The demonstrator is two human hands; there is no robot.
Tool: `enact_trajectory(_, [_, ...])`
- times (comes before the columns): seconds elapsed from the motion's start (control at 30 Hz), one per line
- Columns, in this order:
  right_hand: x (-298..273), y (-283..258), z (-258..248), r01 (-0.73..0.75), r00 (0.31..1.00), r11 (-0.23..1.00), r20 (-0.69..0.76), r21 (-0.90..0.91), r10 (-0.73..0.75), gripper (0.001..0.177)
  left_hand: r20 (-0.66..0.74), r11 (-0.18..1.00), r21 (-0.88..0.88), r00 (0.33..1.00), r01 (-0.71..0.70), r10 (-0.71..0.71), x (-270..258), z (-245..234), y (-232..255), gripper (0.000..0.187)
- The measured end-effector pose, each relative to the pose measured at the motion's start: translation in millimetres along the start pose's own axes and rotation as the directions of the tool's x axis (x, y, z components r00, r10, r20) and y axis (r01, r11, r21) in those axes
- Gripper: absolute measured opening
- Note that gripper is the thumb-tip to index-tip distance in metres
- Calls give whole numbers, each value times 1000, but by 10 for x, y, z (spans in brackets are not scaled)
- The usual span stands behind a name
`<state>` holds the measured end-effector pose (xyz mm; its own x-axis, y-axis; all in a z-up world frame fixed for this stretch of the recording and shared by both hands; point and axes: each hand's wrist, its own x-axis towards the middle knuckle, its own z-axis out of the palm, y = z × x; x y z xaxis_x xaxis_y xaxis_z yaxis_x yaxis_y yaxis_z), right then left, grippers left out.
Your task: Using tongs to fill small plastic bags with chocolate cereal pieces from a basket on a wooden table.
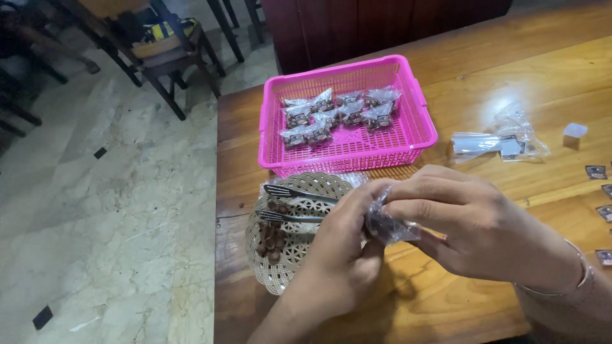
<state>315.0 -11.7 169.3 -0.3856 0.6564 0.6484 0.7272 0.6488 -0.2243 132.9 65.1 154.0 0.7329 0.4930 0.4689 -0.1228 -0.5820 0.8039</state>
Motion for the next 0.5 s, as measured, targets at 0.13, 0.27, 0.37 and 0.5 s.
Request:
enact_trajectory(0.13, [12, -7, -2, 9, 1000, 995, -14, 98, -7, 14, -43, 997, -6, 996, 72, -72, -2, -8, 16, 47])
enact_trajectory(0.27, [54, 23, -8, -9, 1000, 978, -1, 210, 10, 14, -25, 987, 31, 988, 155, -154, -11, -10, 8, 38])
enact_trajectory(0.37, [70, 65, 18, -9, 1000, 972, -15, 233, 13, 18, 23, 991, 50, 992, 120, -122, -6, -25, 12, 46])
enact_trajectory(0.5, [55, 40, 20, -48, 997, 981, -57, 188, 59, 13, -89, 996, 16, 993, 84, -82, -31, -2, -3, 47])
